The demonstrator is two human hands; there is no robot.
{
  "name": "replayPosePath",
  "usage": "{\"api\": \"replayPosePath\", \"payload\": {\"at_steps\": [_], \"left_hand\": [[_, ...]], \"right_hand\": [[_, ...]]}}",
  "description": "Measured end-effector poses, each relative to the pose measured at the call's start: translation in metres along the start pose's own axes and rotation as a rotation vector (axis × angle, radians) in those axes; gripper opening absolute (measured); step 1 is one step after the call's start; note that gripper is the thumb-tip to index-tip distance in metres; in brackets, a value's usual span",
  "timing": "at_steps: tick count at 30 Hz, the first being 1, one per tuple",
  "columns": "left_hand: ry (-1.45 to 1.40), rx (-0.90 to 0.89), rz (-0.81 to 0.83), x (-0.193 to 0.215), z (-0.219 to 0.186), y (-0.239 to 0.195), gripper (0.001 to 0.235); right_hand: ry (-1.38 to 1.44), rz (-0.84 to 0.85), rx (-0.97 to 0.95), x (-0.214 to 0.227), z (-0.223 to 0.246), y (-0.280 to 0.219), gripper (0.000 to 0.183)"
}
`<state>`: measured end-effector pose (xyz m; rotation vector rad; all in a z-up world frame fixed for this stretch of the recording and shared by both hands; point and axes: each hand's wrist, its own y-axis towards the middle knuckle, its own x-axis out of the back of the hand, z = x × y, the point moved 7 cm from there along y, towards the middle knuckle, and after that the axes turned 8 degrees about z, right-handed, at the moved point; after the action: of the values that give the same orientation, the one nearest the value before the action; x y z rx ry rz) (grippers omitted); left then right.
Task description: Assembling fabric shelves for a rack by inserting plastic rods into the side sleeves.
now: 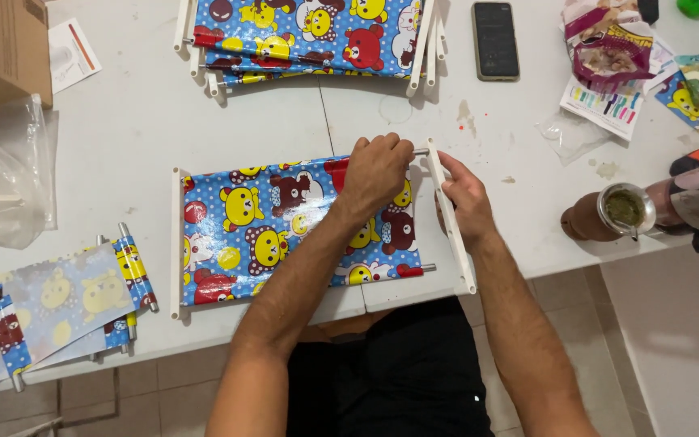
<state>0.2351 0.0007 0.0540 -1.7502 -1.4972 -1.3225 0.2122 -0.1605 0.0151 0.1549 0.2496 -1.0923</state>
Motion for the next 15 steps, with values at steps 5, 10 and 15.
{"api": "replayPosePath", "payload": {"at_steps": [5, 10, 15], "left_hand": [[0.046, -0.031, 0.008, -0.007, -0.001, 0.0, 0.026], [0.043, -0.046, -0.012, -0.011, 0.001, 0.002, 0.029], [0.042, -0.085, -0.061, -0.01, -0.002, 0.001, 0.033]], "right_hand": [[-0.026, 0.002, -0.013, -0.008, 0.012, -0.002, 0.062], [-0.025, 0.009, -0.029, 0.004, -0.004, -0.004, 0.06], [-0.065, 0.072, -0.027, 0.034, -0.046, 0.005, 0.058]]}}
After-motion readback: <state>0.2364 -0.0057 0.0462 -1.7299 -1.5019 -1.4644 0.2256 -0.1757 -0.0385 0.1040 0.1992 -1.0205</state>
